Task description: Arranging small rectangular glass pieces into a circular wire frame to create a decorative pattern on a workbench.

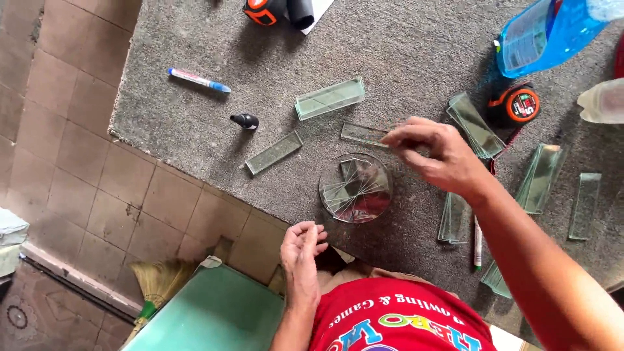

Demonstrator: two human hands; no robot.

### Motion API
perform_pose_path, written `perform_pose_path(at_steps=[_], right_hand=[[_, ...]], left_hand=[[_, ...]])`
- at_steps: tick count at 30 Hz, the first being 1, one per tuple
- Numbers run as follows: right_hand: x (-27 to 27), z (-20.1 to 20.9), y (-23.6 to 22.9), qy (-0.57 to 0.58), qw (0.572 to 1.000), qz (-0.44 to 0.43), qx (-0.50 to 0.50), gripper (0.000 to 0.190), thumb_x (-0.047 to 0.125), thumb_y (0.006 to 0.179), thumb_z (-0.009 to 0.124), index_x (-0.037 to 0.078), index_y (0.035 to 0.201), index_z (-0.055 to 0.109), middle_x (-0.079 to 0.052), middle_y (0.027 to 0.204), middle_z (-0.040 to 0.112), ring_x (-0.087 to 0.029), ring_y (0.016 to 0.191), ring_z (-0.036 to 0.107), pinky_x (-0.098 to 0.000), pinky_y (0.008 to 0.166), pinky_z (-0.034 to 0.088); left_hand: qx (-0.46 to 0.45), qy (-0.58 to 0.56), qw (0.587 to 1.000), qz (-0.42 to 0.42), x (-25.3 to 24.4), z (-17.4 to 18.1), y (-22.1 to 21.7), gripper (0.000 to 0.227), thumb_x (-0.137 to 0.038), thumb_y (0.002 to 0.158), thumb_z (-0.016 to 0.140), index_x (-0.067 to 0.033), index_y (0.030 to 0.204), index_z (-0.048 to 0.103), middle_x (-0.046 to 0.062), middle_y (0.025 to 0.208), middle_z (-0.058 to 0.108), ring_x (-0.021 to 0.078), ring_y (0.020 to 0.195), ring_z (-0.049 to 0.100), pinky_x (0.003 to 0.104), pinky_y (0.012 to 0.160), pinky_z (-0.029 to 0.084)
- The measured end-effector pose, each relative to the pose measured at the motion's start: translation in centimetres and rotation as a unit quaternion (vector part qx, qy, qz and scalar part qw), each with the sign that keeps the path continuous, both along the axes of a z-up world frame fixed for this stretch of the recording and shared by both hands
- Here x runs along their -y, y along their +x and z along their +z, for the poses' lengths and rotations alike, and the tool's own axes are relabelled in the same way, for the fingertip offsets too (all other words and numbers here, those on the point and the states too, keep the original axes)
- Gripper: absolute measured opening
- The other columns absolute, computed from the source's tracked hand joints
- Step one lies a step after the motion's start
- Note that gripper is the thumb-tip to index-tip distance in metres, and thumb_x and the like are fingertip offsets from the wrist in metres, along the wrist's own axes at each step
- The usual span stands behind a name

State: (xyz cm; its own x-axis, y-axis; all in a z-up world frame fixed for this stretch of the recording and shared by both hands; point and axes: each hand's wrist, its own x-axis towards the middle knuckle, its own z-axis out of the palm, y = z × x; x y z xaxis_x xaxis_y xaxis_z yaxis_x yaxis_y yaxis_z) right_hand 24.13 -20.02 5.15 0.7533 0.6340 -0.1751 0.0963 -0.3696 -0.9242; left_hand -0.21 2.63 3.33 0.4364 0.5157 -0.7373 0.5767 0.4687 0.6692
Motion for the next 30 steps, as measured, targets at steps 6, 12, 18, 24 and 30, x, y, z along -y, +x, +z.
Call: perform_pose_path(at_steps=[6, 12, 18, 24, 30], right_hand=[[3.4, -1.3, -8.0, -0.04, 0.983, -0.178, -0.034, 0.019, 0.004, 0.103, 0.073, 0.009, 0.117, 0.085, -0.003, 0.105, 0.082, -0.011, 0.093, 0.072, -0.0261, 0.086, 0.056], [4.0, -4.0, -17.8, -0.154, 0.961, -0.166, -0.16, 0.02, 0.018, 0.098, 0.073, 0.017, 0.112, 0.088, 0.002, 0.105, 0.093, -0.011, 0.093, 0.082, -0.029, 0.089, 0.063], [3.5, -6.0, -20.6, -0.184, 0.961, -0.177, -0.106, 0.017, 0.024, 0.096, 0.072, 0.019, 0.105, 0.086, 0.005, 0.094, 0.091, -0.011, 0.084, 0.083, -0.0309, 0.082, 0.06], [2.5, -5.4, -20.6, -0.184, 0.938, -0.268, -0.123, 0.016, 0.024, 0.093, 0.077, 0.021, 0.104, 0.088, -0.007, 0.076, 0.088, -0.029, 0.079, 0.086, -0.045, 0.081, 0.065], [-0.7, -5.4, -22.5, -0.257, 0.886, -0.376, -0.087, 0.014, 0.033, 0.094, 0.079, 0.028, 0.105, 0.087, -0.008, 0.086, 0.086, -0.037, 0.093, 0.083, -0.0494, 0.085, 0.064]], left_hand=[[0.027, 0.121, 0.991, -0.056, -1.9, -0.7, 1.2, 0.019, -0.017, 0.101, 0.077, -0.0039, 0.115, 0.078, 0.012, 0.1, 0.078, 0.0184, 0.092, 0.079, 0.032, 0.077, 0.07], [0.064, 0.147, 0.98, -0.117, -2.8, 0.5, 3.0, 0.02, -0.018, 0.102, 0.077, -0.0057, 0.117, 0.078, 0.008, 0.101, 0.077, 0.015, 0.09, 0.073, 0.031, 0.078, 0.067], [0.078, 0.214, 0.947, -0.226, -3.1, 1.6, 3.7, 0.016, -0.021, 0.099, 0.077, -0.0113, 0.112, 0.079, 0.004, 0.103, 0.08, 0.0139, 0.095, 0.073, 0.029, 0.089, 0.061], [0.113, 0.229, 0.914, -0.316, -5.8, -0.7, 4.0, 0.022, -0.021, 0.098, 0.084, -0.0095, 0.116, 0.082, 0.012, 0.1, 0.083, 0.0197, 0.091, 0.081, 0.034, 0.072, 0.07], [0.166, 0.376, 0.809, -0.42, -9.9, -1.0, 6.7, 0.028, -0.023, 0.091, 0.086, -0.016, 0.117, 0.08, 0.007, 0.106, 0.078, 0.0286, 0.102, 0.08, 0.041, 0.082, 0.068]])
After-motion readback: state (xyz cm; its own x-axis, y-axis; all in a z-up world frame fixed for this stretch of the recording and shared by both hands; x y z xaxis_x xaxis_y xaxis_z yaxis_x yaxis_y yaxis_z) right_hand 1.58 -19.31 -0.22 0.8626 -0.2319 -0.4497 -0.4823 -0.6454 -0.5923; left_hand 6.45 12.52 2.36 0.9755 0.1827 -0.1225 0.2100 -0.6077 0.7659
